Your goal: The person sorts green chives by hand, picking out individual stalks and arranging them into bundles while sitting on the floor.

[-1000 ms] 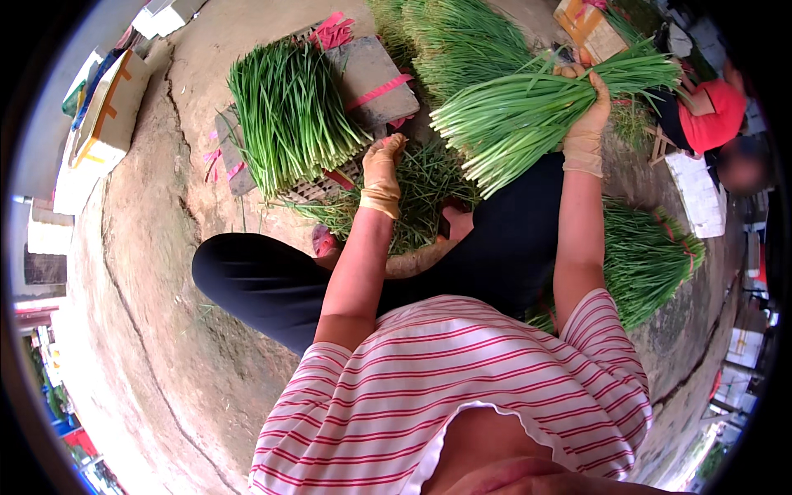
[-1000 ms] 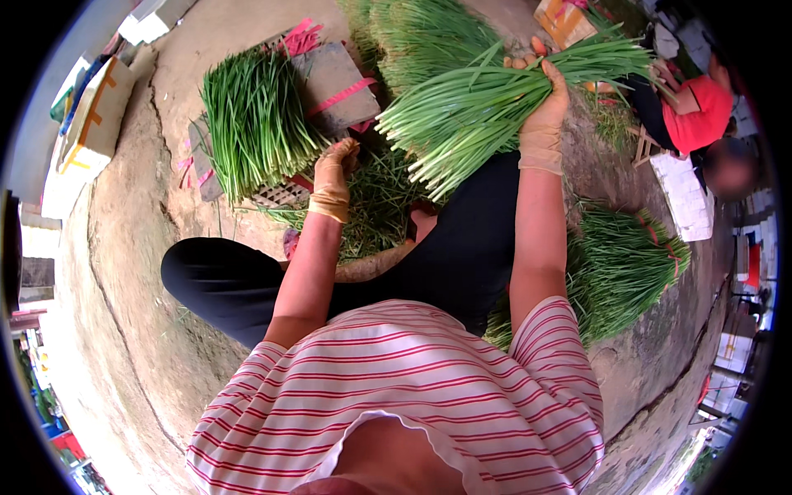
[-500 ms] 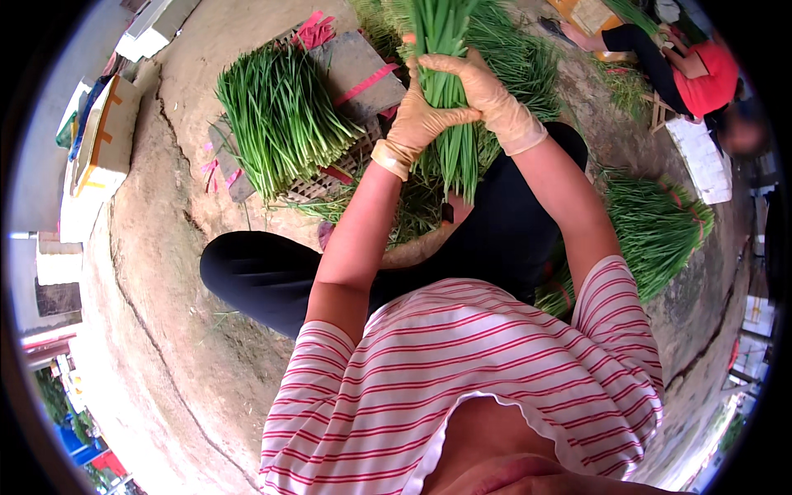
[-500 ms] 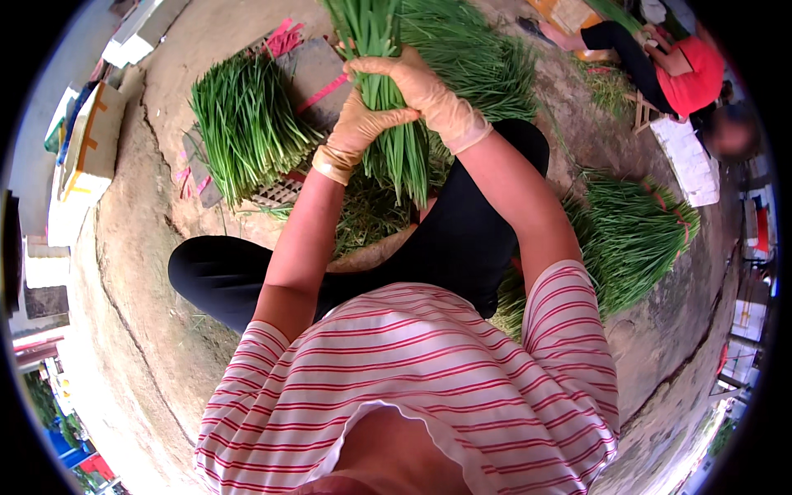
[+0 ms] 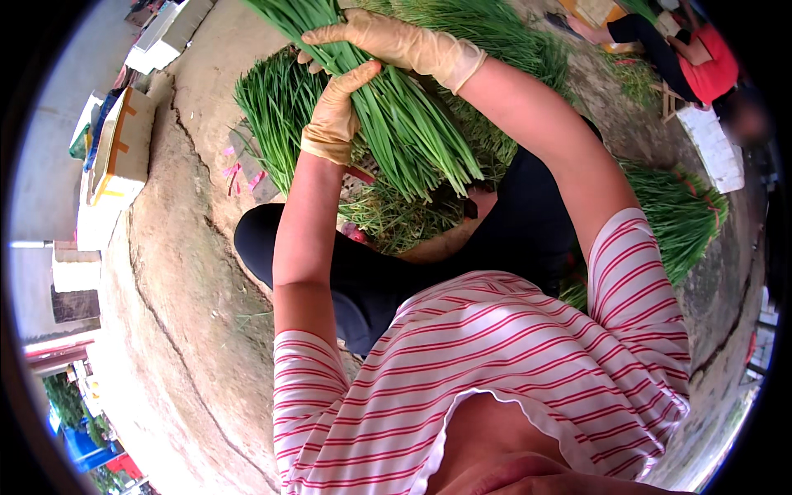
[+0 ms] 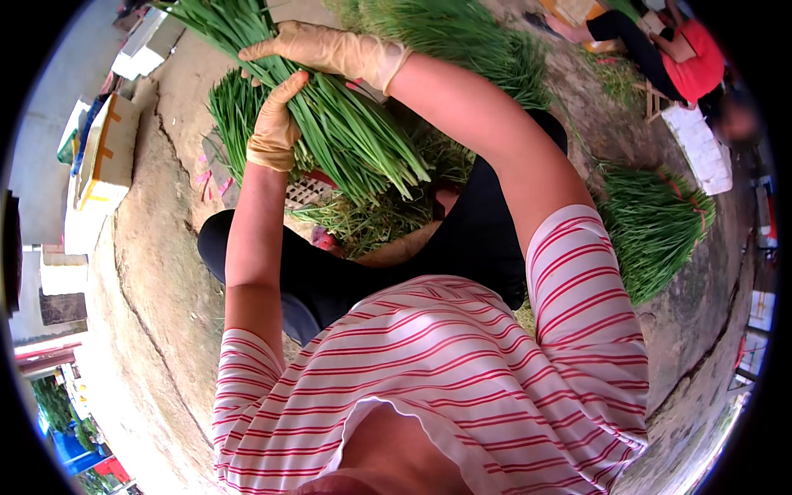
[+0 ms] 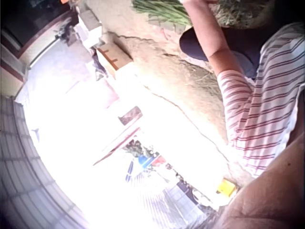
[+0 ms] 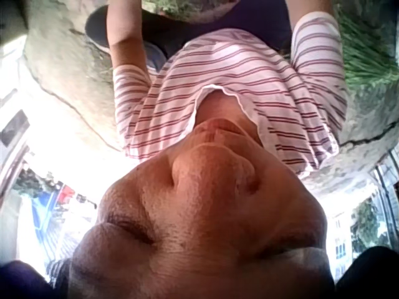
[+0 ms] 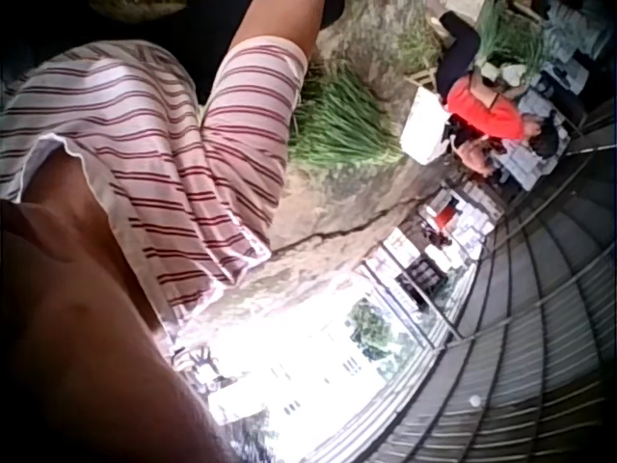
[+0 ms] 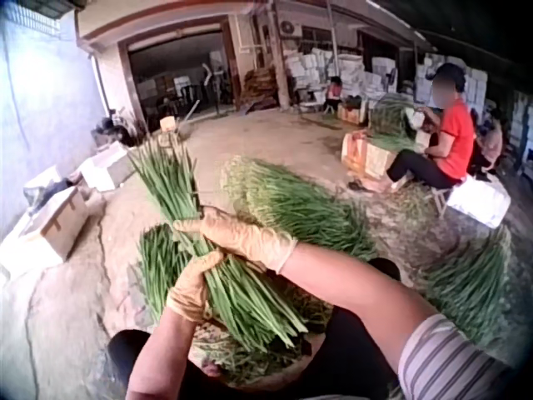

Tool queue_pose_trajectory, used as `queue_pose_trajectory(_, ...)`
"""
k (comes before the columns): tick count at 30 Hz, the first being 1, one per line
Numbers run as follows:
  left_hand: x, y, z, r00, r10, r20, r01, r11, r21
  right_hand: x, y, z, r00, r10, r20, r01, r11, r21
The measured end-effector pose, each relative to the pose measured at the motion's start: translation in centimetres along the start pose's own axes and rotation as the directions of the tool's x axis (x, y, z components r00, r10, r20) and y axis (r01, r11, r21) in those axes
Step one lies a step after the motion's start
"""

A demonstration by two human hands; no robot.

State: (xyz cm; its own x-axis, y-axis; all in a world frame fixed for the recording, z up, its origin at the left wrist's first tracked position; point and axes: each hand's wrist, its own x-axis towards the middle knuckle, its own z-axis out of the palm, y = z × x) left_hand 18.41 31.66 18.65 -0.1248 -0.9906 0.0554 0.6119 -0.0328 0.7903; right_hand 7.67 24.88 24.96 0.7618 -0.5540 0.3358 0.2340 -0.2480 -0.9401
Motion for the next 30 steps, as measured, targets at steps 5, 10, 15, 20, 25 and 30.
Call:
queue_pose_trajectory(5, -0.1, 1.4, -2.8, 0.995, -0.028, -0.098, 0.031, 0.999, 0.034, 4.8, 5.3, -3.5, 0.831, -0.467, 0.302, 0.395, 0.113, -0.912)
queue_pose_trajectory(10, -1.2, 2.9, -4.7, 0.981, 0.035, -0.189, -0.059, 0.991, -0.120, -5.5, 4.2, -1.6, 0.929, 0.276, 0.246, -0.177, 0.917, -0.358)
queue_pose_trajectory(15, -3.2, 3.3, -5.3, 0.995, 0.093, -0.019, -0.095, 0.960, -0.264, -7.2, 5.0, 0.7, 0.806, 0.495, 0.324, -0.523, 0.853, -0.002)
queue_pose_trajectory(20, -4.0, 2.5, -4.7, 0.962, 0.200, 0.185, -0.120, 0.922, -0.368, -6.9, 7.0, 1.3, 0.759, 0.489, 0.431, -0.616, 0.753, 0.232)
queue_pose_trajectory(25, -4.3, 2.4, -6.3, 0.970, 0.242, 0.003, -0.218, 0.877, -0.428, -7.2, 4.4, 1.4, 0.919, 0.376, 0.121, -0.373, 0.927, -0.041)
queue_pose_trajectory(30, -5.5, 2.8, -8.5, 0.962, 0.230, -0.151, -0.274, 0.848, -0.454, -12.6, 0.7, 0.7, 0.937, -0.321, 0.137, 0.318, 0.626, -0.712)
